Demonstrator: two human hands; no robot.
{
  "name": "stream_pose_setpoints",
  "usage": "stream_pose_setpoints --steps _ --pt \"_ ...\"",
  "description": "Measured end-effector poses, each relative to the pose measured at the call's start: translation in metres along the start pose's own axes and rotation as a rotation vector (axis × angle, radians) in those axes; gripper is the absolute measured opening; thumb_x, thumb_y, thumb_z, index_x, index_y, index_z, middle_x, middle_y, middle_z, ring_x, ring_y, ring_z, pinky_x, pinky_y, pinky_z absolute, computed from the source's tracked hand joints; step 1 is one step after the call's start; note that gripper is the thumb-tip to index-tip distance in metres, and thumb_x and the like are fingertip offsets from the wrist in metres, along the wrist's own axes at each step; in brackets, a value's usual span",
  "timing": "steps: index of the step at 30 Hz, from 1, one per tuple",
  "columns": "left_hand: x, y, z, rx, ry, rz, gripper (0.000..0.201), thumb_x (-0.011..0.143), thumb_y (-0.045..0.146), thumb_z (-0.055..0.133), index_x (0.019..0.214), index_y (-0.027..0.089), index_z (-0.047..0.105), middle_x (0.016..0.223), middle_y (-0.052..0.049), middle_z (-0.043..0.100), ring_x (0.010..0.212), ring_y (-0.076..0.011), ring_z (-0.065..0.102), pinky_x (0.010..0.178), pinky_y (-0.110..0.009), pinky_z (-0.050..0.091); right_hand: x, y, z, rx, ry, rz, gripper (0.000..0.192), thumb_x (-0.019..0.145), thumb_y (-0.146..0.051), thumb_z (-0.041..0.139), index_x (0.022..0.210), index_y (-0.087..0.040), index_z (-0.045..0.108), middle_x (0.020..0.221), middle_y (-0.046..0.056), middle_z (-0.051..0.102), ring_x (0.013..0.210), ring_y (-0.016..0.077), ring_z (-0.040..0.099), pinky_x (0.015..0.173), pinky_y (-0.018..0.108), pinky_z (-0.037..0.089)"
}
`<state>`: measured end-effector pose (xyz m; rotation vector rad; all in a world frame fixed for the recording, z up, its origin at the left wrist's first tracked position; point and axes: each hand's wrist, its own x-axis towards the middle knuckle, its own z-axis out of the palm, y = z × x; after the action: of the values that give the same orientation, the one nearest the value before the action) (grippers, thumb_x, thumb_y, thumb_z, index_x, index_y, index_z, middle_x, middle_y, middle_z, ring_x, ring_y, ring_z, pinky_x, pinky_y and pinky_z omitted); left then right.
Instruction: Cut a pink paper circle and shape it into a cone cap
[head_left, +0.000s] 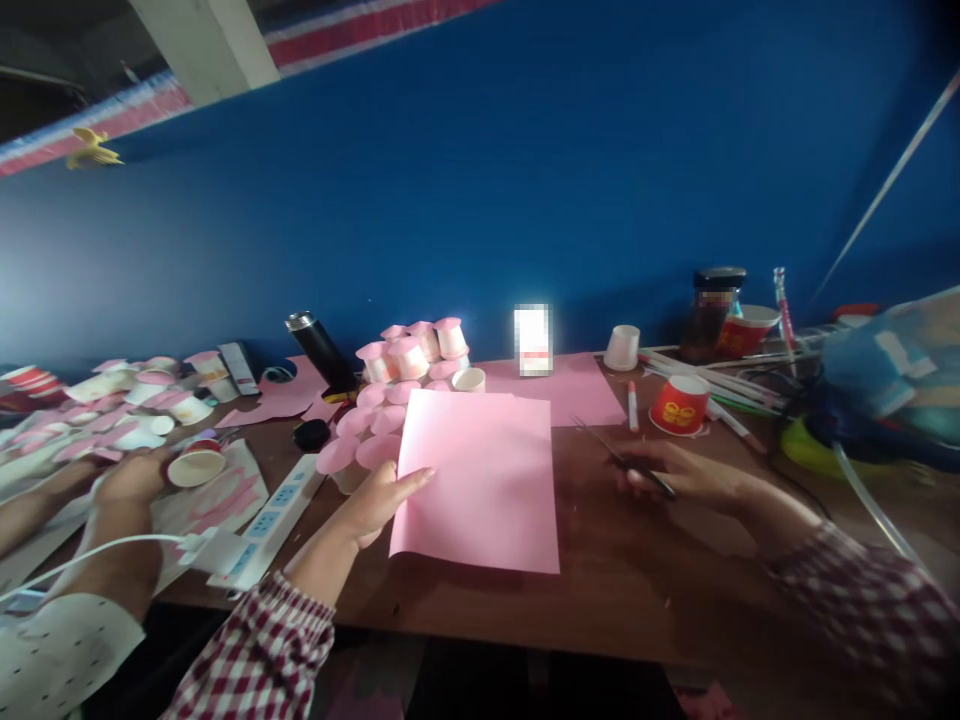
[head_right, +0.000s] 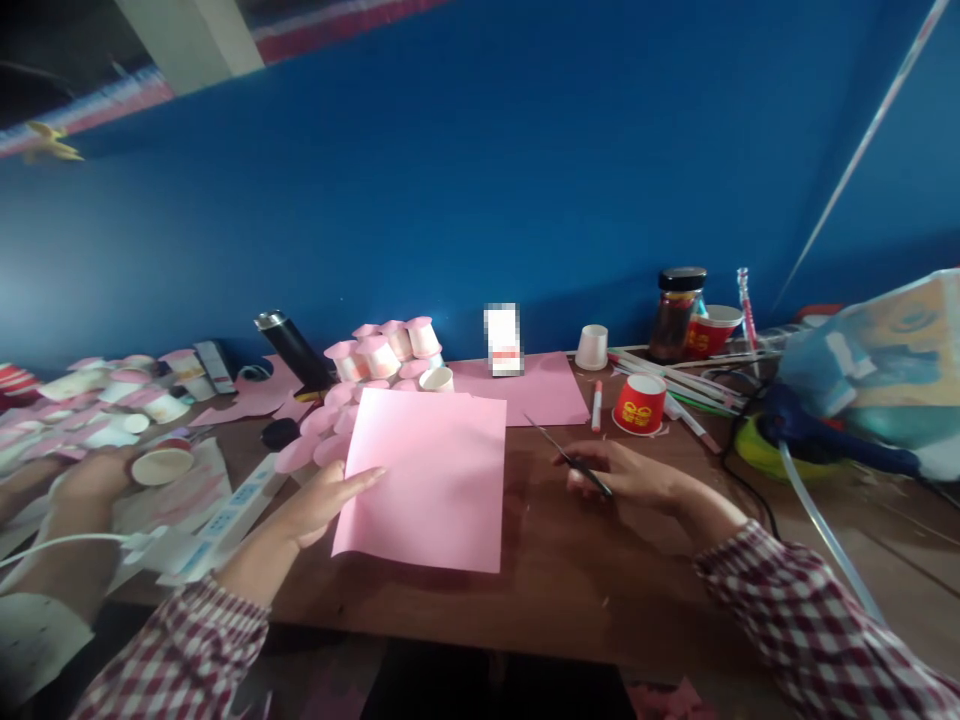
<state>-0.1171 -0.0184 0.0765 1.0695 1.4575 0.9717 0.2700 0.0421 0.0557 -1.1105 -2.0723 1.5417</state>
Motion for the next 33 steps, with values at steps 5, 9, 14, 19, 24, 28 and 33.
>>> stream_pose_setpoints --steps 5,9,14,19,24,28,33 --pt "0.001 0.001 -0.009 0.05 -0.081 -0.03 0.05 0.067 0.042 0.071 0.107 0.013 0.061 0.109 -0.013 0.066 0.104 -0.0311 0.059 0.089 -0.043 0.048 -0.011 -0.015 -0.002 -0.312 -0.132 -0.018 0.046 0.076 -0.049 0.059 0.11 -0.018 0.064 0.1 0.006 0.068 0.09 0.0242 0.061 0.077 0.03 0.047" --pt "0.0 0.004 -0.008 0.048 -0.191 -0.024 0.049 0.07 0.039 0.07 0.111 0.015 0.059 0.111 -0.011 0.065 0.105 -0.0294 0.059 0.09 -0.041 0.048 -0.01 -0.03 0.01 -0.39 -0.216 -0.046 0.04 0.078 -0.043 0.058 0.109 -0.02 0.065 0.102 0.005 0.068 0.087 0.0223 0.063 0.074 0.028 0.047" --pt "-0.002 0.009 -0.007 0.115 -0.244 0.008 0.046 0.072 0.037 0.068 0.113 0.019 0.058 0.115 -0.007 0.064 0.107 -0.0273 0.058 0.093 -0.039 0.048 -0.007 -0.034 0.014 -0.352 -0.287 -0.064 0.038 0.079 -0.038 0.057 0.111 -0.019 0.064 0.099 0.004 0.068 0.083 0.0196 0.062 0.07 0.025 0.046" --pt "-0.002 0.01 -0.005 0.151 -0.277 -0.01 0.046 0.073 0.038 0.067 0.115 0.022 0.056 0.115 -0.007 0.063 0.108 -0.0277 0.058 0.092 -0.041 0.048 -0.007 -0.036 0.015 -0.385 -0.356 -0.066 0.035 0.076 -0.036 0.06 0.104 -0.017 0.066 0.084 0.003 0.066 0.071 0.0151 0.057 0.06 0.022 0.041" --pt "0.0 0.01 -0.001 0.172 -0.276 -0.002 0.05 0.071 0.038 0.067 0.117 0.022 0.055 0.114 -0.007 0.064 0.109 -0.0285 0.057 0.093 -0.042 0.046 -0.006 -0.038 0.018 -0.361 -0.416 -0.082 0.03 0.076 -0.039 0.061 0.094 -0.015 0.066 0.075 0.0 0.061 0.066 0.0123 0.052 0.057 0.021 0.037" --pt "0.0 0.011 0.001 0.174 -0.29 -0.002 0.044 0.071 0.038 0.067 0.111 0.022 0.057 0.115 -0.006 0.063 0.112 -0.0291 0.055 0.094 -0.04 0.046 -0.006 -0.033 0.019 -0.317 -0.433 -0.077 0.033 0.077 -0.041 0.06 0.096 -0.014 0.066 0.076 0.001 0.061 0.066 0.0124 0.052 0.057 0.021 0.038" --pt "-0.002 0.015 0.005 0.17 -0.296 -0.004 0.044 0.072 0.037 0.067 0.11 0.018 0.055 0.117 -0.008 0.062 0.111 -0.0267 0.056 0.094 -0.039 0.046 -0.008 -0.027 0.021 -0.252 -0.43 -0.061 0.038 0.077 -0.042 0.06 0.103 -0.015 0.066 0.082 0.003 0.064 0.069 0.0145 0.056 0.06 0.022 0.042"
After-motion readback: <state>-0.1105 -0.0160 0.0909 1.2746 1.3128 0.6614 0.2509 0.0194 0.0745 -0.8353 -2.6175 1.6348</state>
